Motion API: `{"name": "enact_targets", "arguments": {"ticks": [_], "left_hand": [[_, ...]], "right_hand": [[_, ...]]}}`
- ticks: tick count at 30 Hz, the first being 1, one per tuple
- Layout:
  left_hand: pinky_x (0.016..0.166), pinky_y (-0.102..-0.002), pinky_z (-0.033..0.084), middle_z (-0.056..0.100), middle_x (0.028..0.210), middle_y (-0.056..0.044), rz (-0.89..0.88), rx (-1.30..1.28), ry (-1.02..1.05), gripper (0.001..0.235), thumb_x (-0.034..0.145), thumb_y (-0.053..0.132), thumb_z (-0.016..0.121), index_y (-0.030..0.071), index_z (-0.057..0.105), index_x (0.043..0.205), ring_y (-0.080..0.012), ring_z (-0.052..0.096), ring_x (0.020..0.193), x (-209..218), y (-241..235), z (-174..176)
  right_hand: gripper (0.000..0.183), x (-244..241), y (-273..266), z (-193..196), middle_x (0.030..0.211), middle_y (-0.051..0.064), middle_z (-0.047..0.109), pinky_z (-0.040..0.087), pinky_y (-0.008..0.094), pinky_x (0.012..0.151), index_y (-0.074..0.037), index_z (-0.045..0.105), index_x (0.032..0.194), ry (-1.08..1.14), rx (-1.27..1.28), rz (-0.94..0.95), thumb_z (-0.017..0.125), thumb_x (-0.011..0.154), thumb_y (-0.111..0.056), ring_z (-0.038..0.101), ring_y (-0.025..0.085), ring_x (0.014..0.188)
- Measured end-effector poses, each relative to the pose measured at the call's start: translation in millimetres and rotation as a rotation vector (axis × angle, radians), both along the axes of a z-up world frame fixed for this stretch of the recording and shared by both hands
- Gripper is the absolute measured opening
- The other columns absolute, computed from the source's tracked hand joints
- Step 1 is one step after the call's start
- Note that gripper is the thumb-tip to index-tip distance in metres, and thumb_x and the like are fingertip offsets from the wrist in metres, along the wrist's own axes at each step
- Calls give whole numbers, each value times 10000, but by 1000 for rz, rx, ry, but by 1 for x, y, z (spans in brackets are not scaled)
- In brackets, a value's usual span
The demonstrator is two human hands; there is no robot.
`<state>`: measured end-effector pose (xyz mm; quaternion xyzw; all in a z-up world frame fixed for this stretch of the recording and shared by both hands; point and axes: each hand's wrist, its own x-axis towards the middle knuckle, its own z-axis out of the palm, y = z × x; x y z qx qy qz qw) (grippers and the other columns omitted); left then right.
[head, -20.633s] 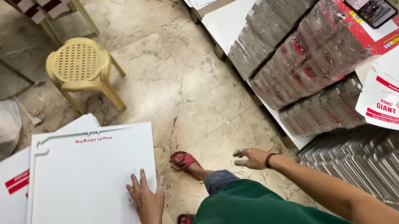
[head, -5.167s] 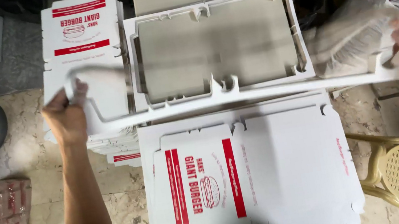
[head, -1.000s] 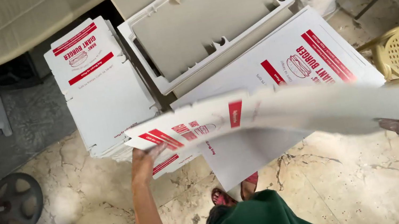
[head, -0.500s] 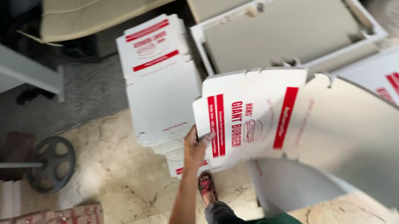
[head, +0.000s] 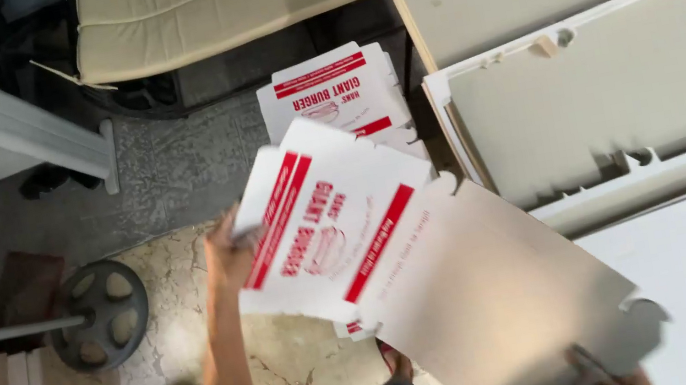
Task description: Manually punching out burger box shapes from large cardboard sheets using a plastic template and stacking the finished products.
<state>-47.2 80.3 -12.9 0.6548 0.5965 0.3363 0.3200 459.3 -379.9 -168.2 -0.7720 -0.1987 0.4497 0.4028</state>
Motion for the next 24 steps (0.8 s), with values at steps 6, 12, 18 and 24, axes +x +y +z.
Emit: {"name": "enact_targets", "arguments": {"ticks": [6,12,18,24], "left_hand": [[665,-374,567,764,935,-75,-254,122,478,608,920,190,653,291,537,1509,-213,710,716,36,184,113],[1252,-571,147,578,1478,-60,-446,580,554,1051,922,203,842,278,67,1628,-229,505,1424,113,258,109],[1194,-634,272,433,1573,-91,-412,328,364,827,1013,266,652,184,125,1645,-318,458,1374,87,132,-35],[1246,-487,214,189,1703,-88,179,-549,38,954,853,529,596,182,165,1630,-288,188,1568,9,-82,-158]], "right_hand": [[568,-115,136,-115,1455,86,622,355,360,1237,-133,647,1360,-684,406,526,643,813,19,609,252,1301],[587,-218,274,-61,1260,168,696,687,369,704,-86,563,1395,-293,63,192,741,837,-116,713,286,889],[492,-225,299,-69,1245,152,690,623,511,672,6,698,1242,527,-87,-446,769,840,-268,660,362,1042],[485,-222,300,-73,1124,154,645,617,577,739,-53,632,1273,582,-116,-483,754,854,-265,633,356,986]]}}
